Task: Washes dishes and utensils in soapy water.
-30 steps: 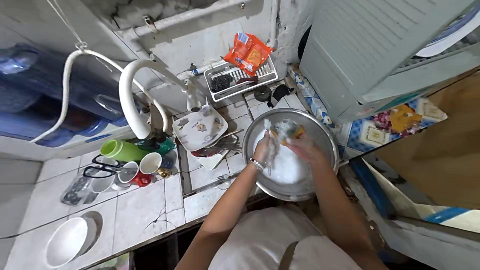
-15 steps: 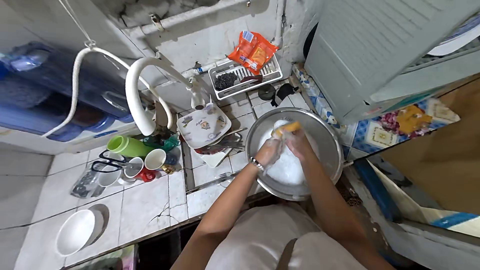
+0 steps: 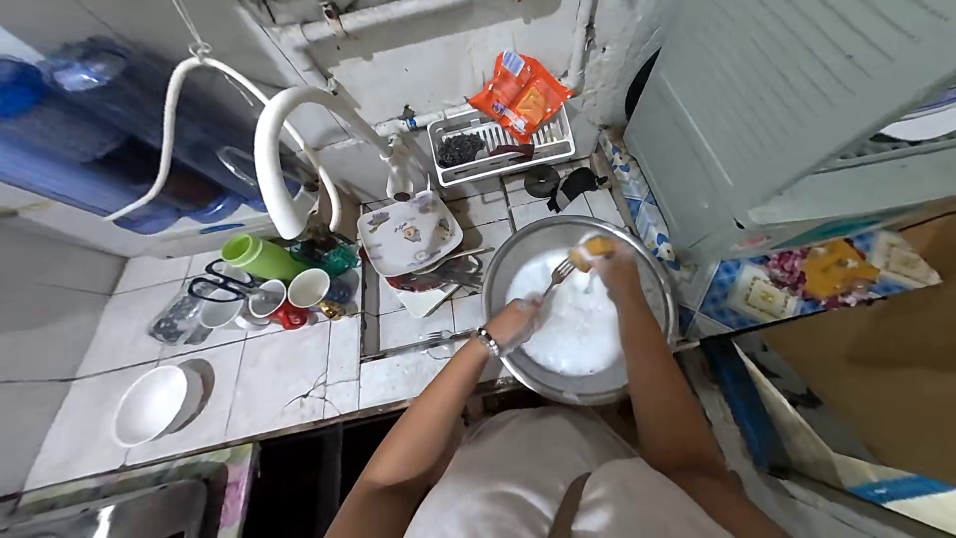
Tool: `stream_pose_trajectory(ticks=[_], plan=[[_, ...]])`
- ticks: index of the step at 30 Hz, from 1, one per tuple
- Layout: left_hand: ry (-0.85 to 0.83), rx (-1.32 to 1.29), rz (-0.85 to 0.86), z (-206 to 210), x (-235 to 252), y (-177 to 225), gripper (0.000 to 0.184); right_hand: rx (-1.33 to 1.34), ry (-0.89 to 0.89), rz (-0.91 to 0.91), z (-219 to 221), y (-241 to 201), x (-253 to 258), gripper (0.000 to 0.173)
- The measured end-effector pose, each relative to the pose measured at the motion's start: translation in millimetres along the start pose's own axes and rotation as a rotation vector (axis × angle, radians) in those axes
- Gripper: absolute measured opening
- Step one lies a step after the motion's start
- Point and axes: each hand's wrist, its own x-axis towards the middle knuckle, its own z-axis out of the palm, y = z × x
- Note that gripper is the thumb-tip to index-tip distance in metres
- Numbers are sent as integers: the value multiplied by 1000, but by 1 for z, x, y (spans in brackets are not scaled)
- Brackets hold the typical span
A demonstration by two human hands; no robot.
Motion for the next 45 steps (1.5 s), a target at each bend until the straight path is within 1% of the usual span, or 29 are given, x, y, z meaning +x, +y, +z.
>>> stream_pose_trajectory(ticks=[1,2,4,6,7,9,10,11,12,14,16,17,18,20,21,22,24,27,29,30,33,36,38,40,42,44,45], plan=[[42,-25,2,1,-2,-5,45,19,0,-37,-8,4,5,28],[91,-78,18,3,-3,-9,45,44,-53,-61,-13,7,7,27],[181,-179,81,7,1,-9,46,129,-286,-40,-9,5,0,27],[177,-228,161,15,7,-4,44,292,-480,2,16,8,-12,24],[144,-261,198,20,8,-1,40,363,-510,30,29,9,-18,23],[60,-387,219,29,11,1,42,441,-452,52,44,10,-23,19],[14,-433,213,31,12,-1,44,444,-415,28,45,8,-24,18],[-9,-428,200,30,11,-3,45,433,-381,-11,44,5,-23,18],[5,-374,186,29,10,-4,44,410,-344,-55,41,1,-21,19],[91,-241,178,21,3,-3,36,285,-302,-133,29,-8,-15,20],[176,-232,238,8,-5,6,44,34,-396,-152,18,-24,-16,25],[253,-248,302,3,-8,10,44,-68,-473,-151,16,-31,-20,27],[317,-269,378,-2,-11,13,40,-130,-553,-141,18,-38,-25,28],[376,-280,497,-12,-15,15,24,-105,-632,-132,28,-43,-36,25],[385,-267,535,-17,-15,13,24,-76,-629,-147,33,-43,-40,23],[400,-272,558,-19,-16,11,27,-96,-622,-179,36,-42,-42,25],[455,-326,579,-19,-17,6,27,-190,-624,-227,41,-44,-43,29],[549,-406,560,-16,-20,1,15,-364,-666,-230,49,-62,-49,35],[544,-444,520,-20,-21,-3,9,-484,-726,-249,52,-72,-50,40],[526,-468,473,-23,-22,-3,8,-545,-760,-257,54,-76,-50,42],[446,-547,311,-32,-19,-8,12,-682,-820,-237,62,-81,-49,43],[377,-694,232,-34,-10,-19,14,-797,-817,-171,76,-92,-57,42],[404,-811,218,-33,-6,-23,16,-893,-786,-111,85,-101,-64,44],[449,-891,217,-39,-8,-22,18,-937,-730,-39,91,-106,-68,47],[501,-950,199,-57,-16,-21,22,-926,-695,30,88,-107,-72,44],[565,-972,204,-79,-27,-23,17,-864,-682,55,83,-104,-75,39],[573,-958,237,-89,-33,-26,15,-831,-684,63,83,-103,-76,38]])
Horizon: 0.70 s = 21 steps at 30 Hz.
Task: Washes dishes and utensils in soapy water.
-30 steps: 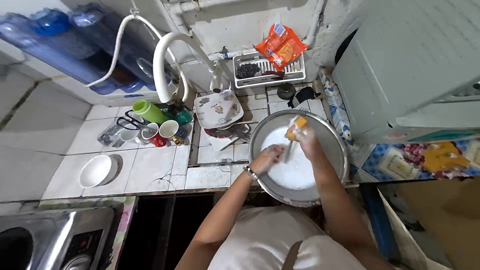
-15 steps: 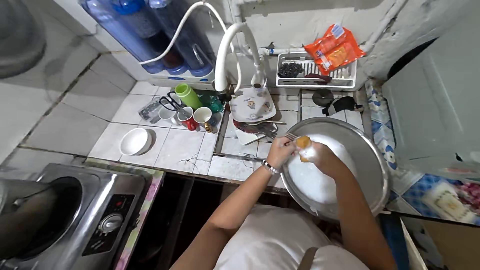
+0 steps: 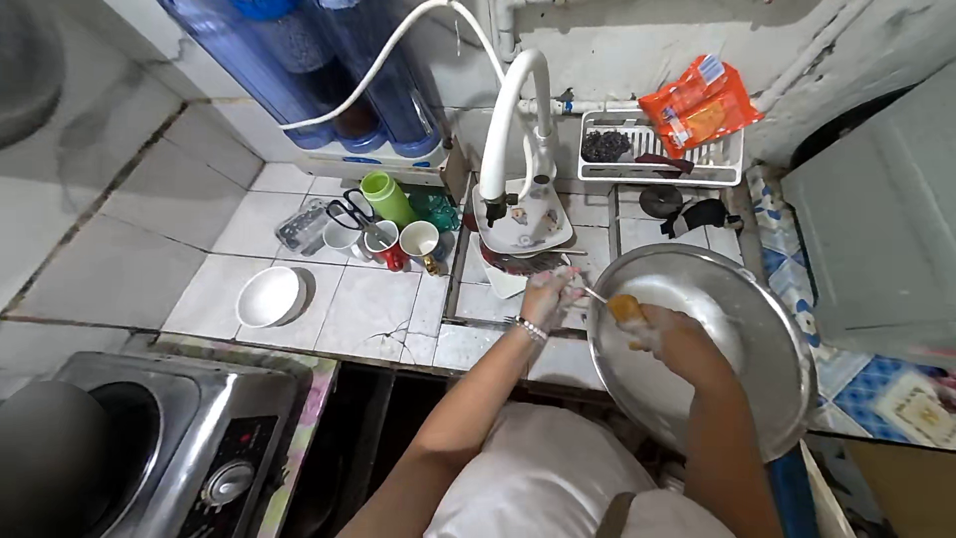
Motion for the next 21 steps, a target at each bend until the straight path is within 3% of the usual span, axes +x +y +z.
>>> stream_pose_trajectory(ticks=[5,8,12,15,18,21], plan=[[26,74,225,-41,-9,34,17,246,-15,-10,13,-13,5,35],[156,231,408,-94,-8,73,17,394,119,23,19,-3,6,31],[407,865,761,-189,-19,153,32,506,431,106,32,50,7,38],[484,1268,981,-243,-14,193,32,503,443,254,47,82,3,38],[476,1439,1004,-266,6,208,27,405,374,410,65,99,5,44],[468,1499,860,-275,23,211,25,247,287,529,85,105,11,49]])
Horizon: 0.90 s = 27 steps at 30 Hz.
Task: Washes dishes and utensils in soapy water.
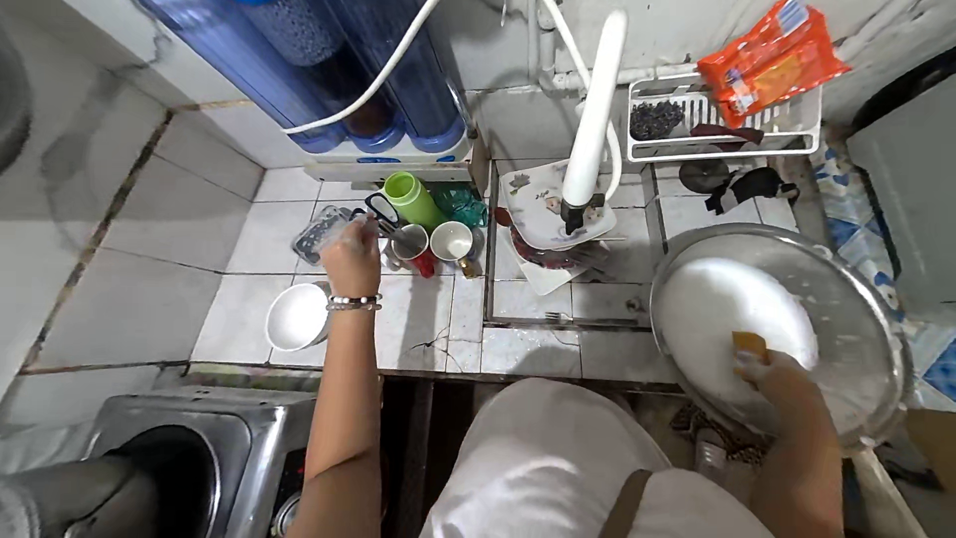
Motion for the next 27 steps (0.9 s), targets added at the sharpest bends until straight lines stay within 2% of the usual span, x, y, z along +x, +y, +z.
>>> stream_pose_trajectory(ticks=[3,5,7,9,11,12,13,15,18,21,23,27], plan=[[-145,16,-211,2,6,-13,29,-249,-75,94,15,-3,3,58],[-147,61,-310,-1,5,-18,38,-400,-90,166,17,-15,-1,70],[-87,82,-314,-3,4,-12,48,-428,-73,169,19,-29,-7,77],[-116,63,-207,5,-4,5,46,-468,-130,96,27,-38,-11,71],[-322,1,-90,34,-22,34,37,-527,-255,-2,35,-44,-15,52],[-489,-33,-47,55,-32,50,33,-548,-311,-66,37,-48,-17,47],[-661,-74,6,78,-42,69,31,-557,-347,-138,37,-50,-18,45],[-982,-110,99,123,-61,108,30,-524,-379,-263,33,-48,-12,52],[-1366,135,19,169,-75,161,43,-492,-320,-318,29,-34,10,53],[-1435,289,17,209,-89,175,55,-546,-236,-170,17,-28,21,46],[-1432,315,42,225,-95,181,54,-564,-240,-80,12,-33,18,46],[-1440,287,23,224,-100,198,50,-537,-391,-106,20,-29,18,76]])
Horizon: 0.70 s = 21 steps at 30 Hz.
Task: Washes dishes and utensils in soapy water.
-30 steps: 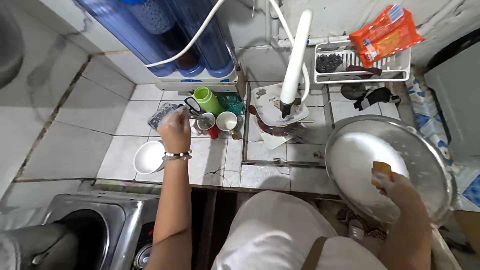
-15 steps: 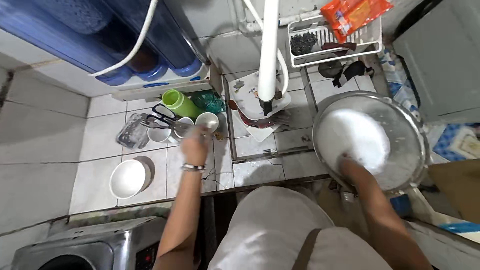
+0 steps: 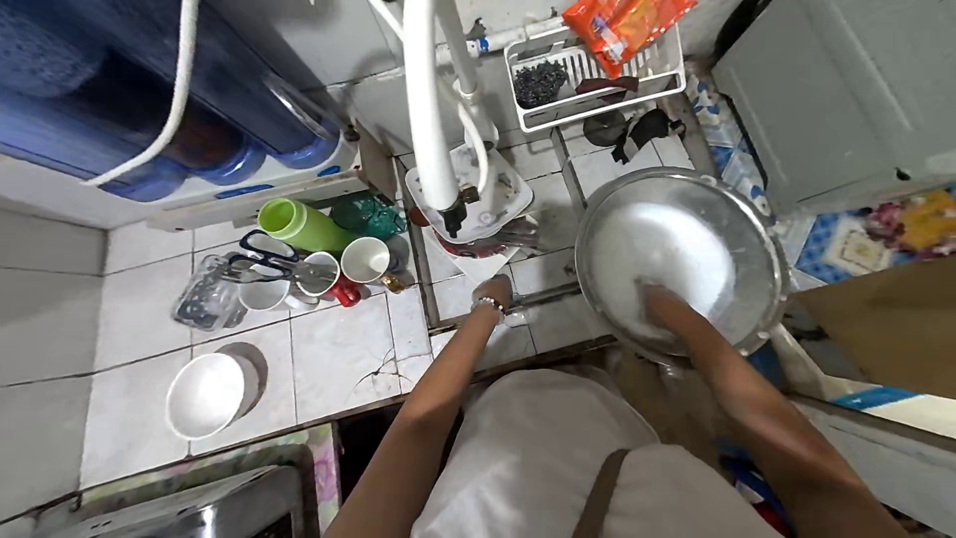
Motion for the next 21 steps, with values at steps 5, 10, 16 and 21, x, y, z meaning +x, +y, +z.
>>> stream_pose_trajectory(ticks=[5,10,16,21], plan=[[177,-140,87,-17,-29,2,33,477,102,-363,-9,29,2,57],[666,-470,385,-32,-50,-17,28,915,440,-636,-19,41,4,52],[786,-1442,374,-40,-37,20,22,322,192,-548,-21,23,20,64],[419,-1551,221,-48,-37,44,51,31,3,-509,-6,13,22,62]])
